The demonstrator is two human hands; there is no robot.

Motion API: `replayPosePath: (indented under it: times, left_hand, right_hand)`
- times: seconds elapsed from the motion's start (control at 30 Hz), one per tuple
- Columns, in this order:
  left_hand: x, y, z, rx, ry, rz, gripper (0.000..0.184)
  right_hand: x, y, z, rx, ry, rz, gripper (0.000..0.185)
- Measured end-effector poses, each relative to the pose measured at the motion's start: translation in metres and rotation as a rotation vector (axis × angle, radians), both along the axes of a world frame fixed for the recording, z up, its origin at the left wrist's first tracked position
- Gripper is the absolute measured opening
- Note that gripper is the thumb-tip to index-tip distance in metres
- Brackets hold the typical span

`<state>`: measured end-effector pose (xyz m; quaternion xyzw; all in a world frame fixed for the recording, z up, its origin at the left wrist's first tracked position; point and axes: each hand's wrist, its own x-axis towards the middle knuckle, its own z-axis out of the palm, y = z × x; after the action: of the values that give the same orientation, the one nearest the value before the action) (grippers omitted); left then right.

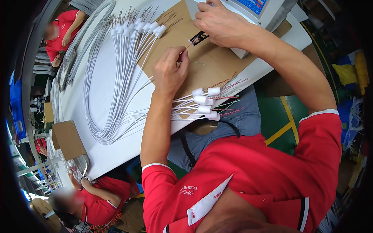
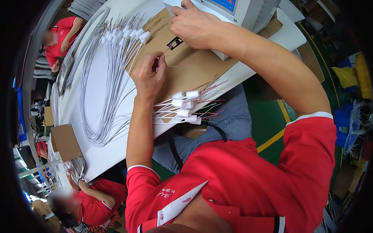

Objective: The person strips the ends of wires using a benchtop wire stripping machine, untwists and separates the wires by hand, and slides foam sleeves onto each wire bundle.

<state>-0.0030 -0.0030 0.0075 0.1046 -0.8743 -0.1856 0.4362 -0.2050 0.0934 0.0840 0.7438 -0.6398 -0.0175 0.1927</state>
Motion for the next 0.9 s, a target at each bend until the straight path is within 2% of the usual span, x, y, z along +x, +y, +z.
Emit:
replayPosePath:
  times: [0.27, 0.8, 0.9]
  left_hand:
    - [0.002, -0.005, -0.007, -0.109, -0.047, 0.059, 0.011]
    - [-0.003, -0.005, -0.009, -0.074, -0.050, 0.060, 0.008]
    - [-0.002, -0.007, -0.006, -0.067, -0.063, 0.062, 0.007]
  right_hand:
    - [-0.001, 0.000, -0.001, 0.003, 0.009, -0.005, 0.016]
    - [0.003, 0.001, 0.003, 0.042, -0.003, -0.035, 0.016]
    - [0.003, 0.002, 0.007, 0.046, -0.075, -0.034, 0.023]
